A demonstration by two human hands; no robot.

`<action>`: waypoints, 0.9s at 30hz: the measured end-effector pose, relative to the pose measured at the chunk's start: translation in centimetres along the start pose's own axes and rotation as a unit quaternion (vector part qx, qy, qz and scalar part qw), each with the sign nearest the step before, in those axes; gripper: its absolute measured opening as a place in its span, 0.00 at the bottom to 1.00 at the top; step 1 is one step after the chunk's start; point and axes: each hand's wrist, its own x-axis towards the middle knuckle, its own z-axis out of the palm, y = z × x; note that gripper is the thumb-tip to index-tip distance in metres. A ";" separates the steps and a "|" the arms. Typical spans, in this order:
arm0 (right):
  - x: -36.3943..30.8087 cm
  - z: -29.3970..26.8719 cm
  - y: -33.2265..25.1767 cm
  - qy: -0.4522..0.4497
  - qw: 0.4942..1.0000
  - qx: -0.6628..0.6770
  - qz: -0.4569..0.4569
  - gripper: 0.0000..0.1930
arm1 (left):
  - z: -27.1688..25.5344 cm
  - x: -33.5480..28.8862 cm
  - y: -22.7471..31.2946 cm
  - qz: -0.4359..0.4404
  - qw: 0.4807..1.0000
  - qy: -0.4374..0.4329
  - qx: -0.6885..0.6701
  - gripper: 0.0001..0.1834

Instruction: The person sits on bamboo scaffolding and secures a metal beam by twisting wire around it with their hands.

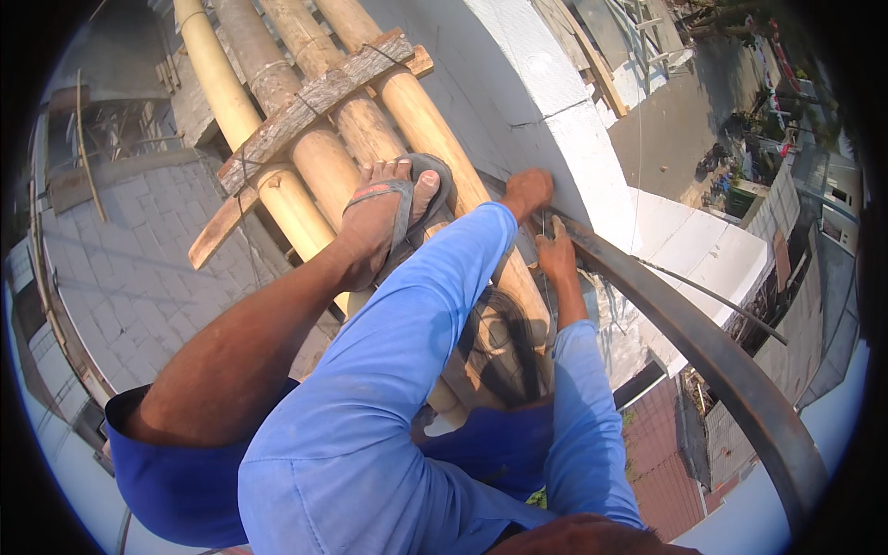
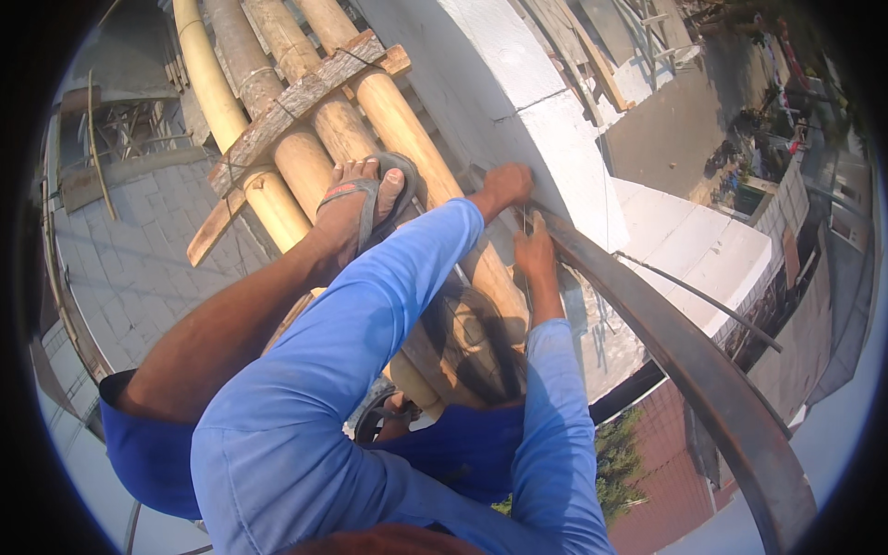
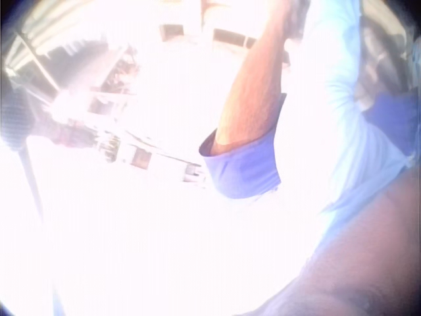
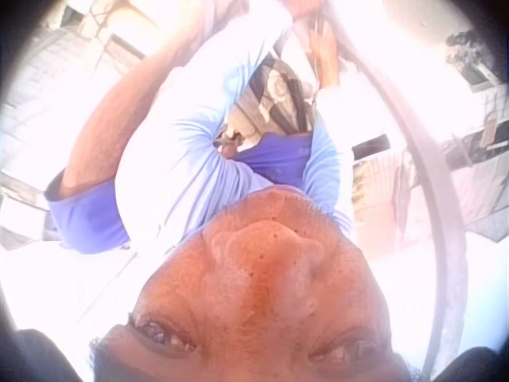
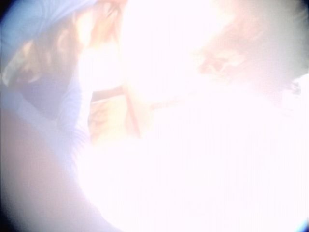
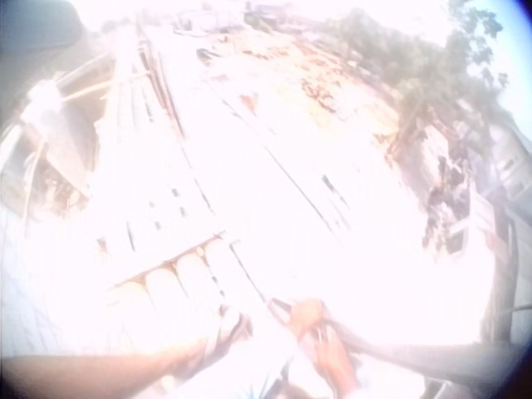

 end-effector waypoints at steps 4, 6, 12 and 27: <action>0.1 0.0 0.1 -0.006 1.000 0.009 0.013 0.31 | 0.3 0.4 0.0 0.000 1.000 0.003 -0.005 0.12; 0.0 0.0 0.0 -0.004 1.000 0.003 0.018 0.32 | 0.3 0.5 -0.1 0.006 1.000 -0.005 -0.004 0.12; 0.0 0.1 -0.3 -0.001 1.000 -0.004 0.012 0.32 | 0.5 0.6 -0.3 -0.025 1.000 -0.013 -0.009 0.14; -2.1 -1.7 -6.4 0.047 0.978 -0.200 -0.034 0.21 | 0.2 1.1 -0.2 -0.049 0.997 -0.051 -0.021 0.16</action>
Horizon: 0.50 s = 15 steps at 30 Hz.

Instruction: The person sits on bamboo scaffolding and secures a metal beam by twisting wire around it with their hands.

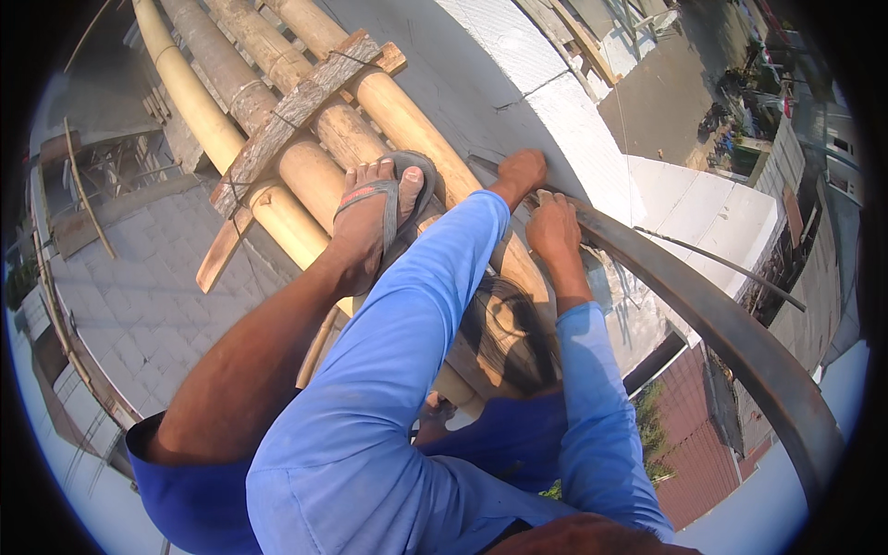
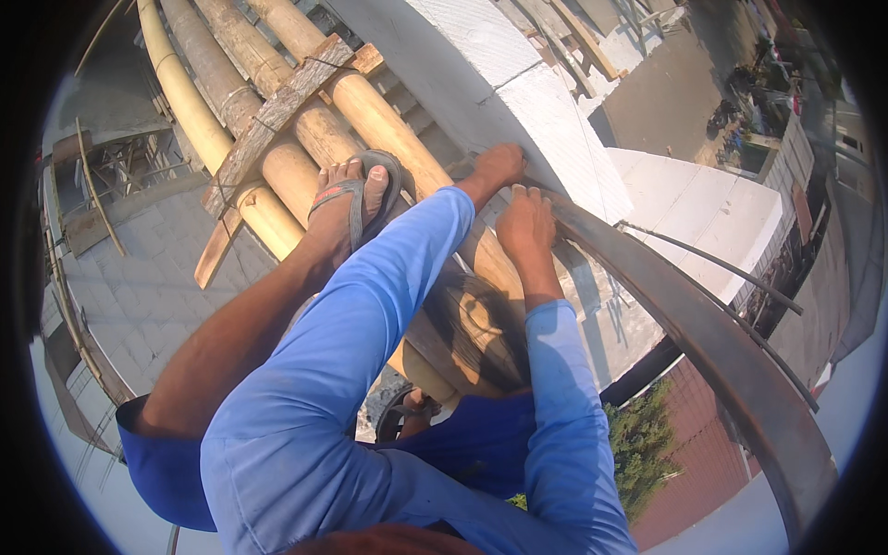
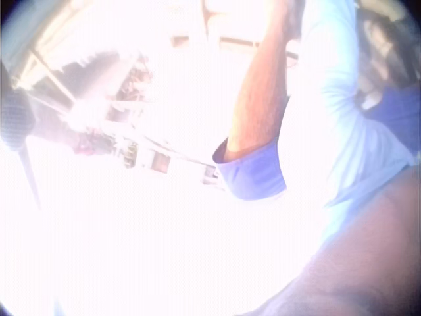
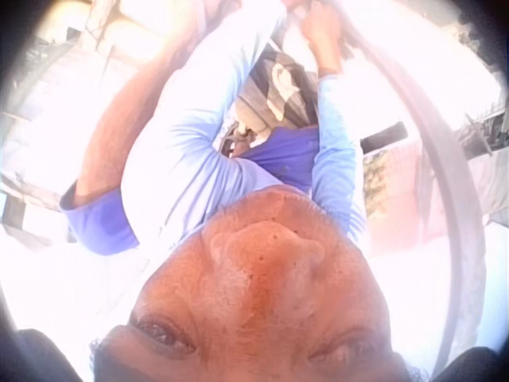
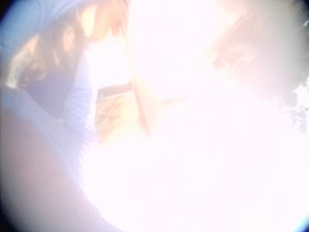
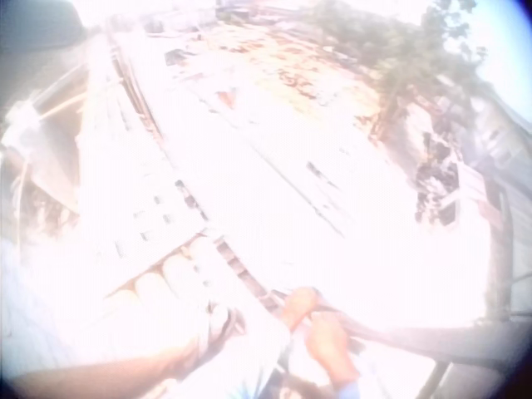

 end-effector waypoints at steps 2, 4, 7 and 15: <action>0.7 0.0 0.7 0.004 0.999 0.049 0.001 0.18 | -0.4 -0.8 1.0 0.001 1.000 -0.011 0.001 0.15; 1.3 0.3 1.3 0.019 0.989 0.144 0.007 0.16 | -0.5 -1.0 1.0 -0.005 1.000 -0.011 0.002 0.16; 1.4 0.8 1.7 0.056 0.973 0.218 0.039 0.16 | -0.5 -1.0 1.1 -0.001 1.000 -0.013 0.014 0.16; 2.9 4.3 2.9 0.139 0.958 0.247 0.047 0.24 | 0.0 -0.2 0.3 0.012 1.000 0.003 0.015 0.16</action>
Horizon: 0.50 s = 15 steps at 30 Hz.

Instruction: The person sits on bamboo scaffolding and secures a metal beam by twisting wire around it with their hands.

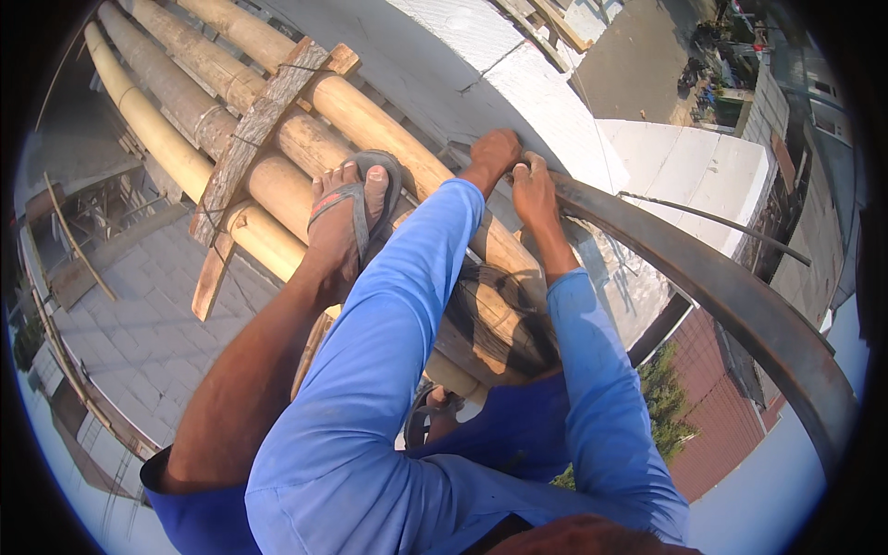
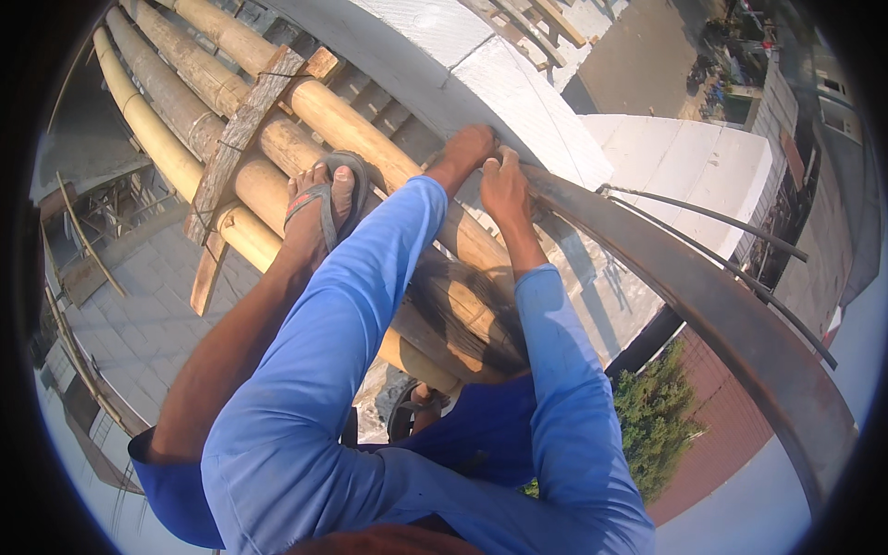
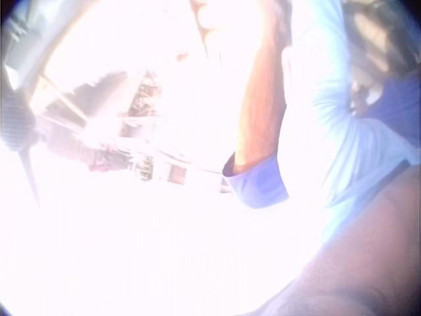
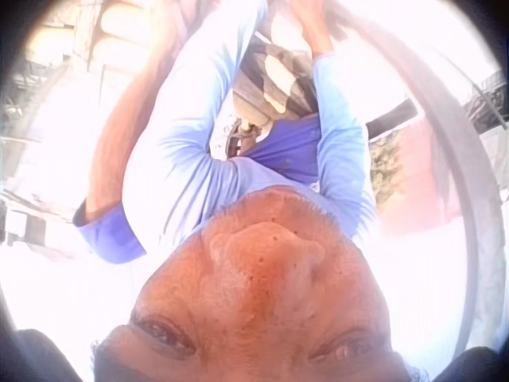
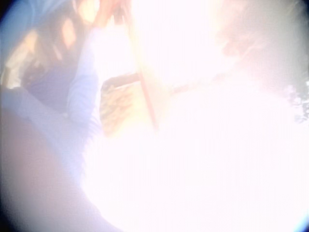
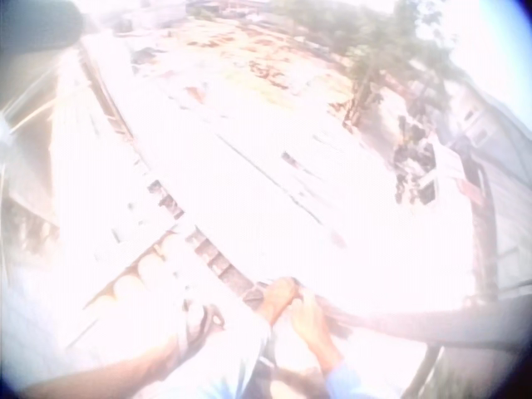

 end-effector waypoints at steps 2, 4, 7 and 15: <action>0.5 1.4 2.1 -0.009 0.999 0.014 0.031 0.27 | 0.2 0.0 0.5 0.006 1.000 -0.014 0.006 0.16; 0.4 1.9 2.1 -0.081 0.985 0.083 0.125 0.29 | 0.1 -0.1 0.5 0.003 1.000 -0.024 0.007 0.16; -1.0 0.8 -0.5 -0.153 0.936 0.199 0.248 0.33 | -0.2 0.2 0.1 -0.002 0.999 -0.040 0.006 0.16; -1.4 2.1 2.5 -0.161 0.888 0.299 0.310 0.30 | 0.3 1.0 -0.1 0.061 0.996 -0.062 -0.008 0.17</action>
